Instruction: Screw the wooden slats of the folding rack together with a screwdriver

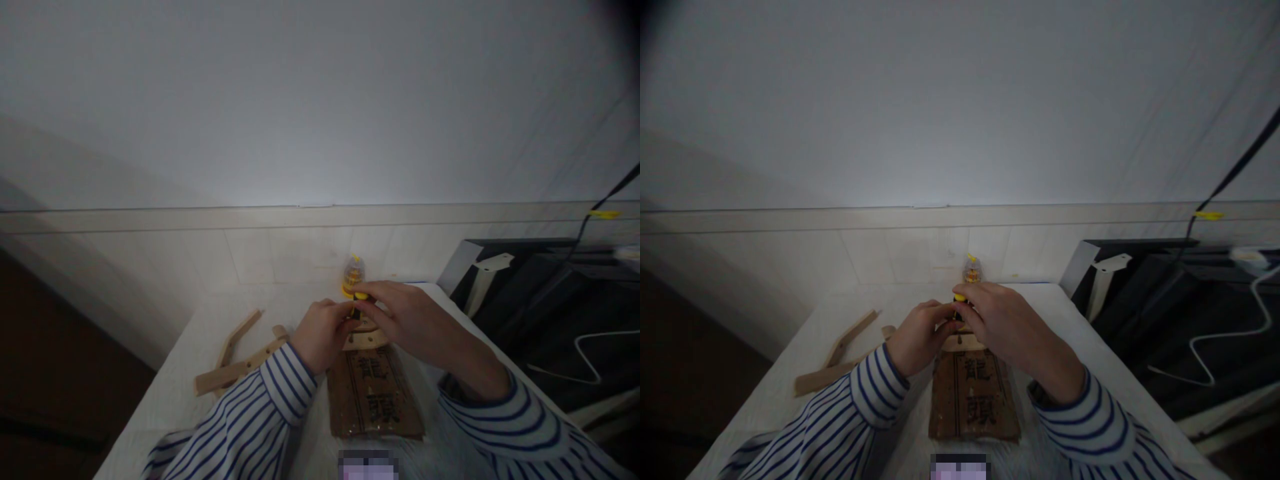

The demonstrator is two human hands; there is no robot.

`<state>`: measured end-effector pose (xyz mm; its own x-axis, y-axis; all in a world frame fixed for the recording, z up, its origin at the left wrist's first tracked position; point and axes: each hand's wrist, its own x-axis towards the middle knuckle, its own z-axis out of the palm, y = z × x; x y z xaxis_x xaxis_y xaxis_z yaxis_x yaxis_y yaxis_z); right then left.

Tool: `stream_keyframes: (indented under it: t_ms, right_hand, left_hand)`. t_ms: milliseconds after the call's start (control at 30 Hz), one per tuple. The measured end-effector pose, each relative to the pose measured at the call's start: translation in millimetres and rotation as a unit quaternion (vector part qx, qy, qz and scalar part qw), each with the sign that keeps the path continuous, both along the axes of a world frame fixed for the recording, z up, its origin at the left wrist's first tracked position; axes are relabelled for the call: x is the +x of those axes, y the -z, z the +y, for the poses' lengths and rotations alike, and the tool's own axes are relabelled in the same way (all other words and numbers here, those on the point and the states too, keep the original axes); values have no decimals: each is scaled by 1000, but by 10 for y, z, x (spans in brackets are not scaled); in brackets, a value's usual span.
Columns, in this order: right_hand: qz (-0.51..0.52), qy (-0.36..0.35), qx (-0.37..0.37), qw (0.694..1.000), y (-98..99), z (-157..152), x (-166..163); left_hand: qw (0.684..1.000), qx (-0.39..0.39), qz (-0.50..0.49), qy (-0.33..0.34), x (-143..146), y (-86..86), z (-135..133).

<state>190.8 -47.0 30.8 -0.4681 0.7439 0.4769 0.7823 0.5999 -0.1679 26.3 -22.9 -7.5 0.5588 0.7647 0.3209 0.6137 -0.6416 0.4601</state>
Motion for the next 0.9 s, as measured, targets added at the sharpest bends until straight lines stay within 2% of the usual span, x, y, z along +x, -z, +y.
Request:
stream_keyframes:
  t_ms: [400, 900]
  right_hand:
    - [7, -2, -2, 1000, -1, -6, -28]
    - [-4, 9, 21, 1000, 7, -15, -33]
  left_hand:
    - [998, 3, -26, -58, 10, -3, -18]
    - [999, 10, -26, -43, 7, 16, -8]
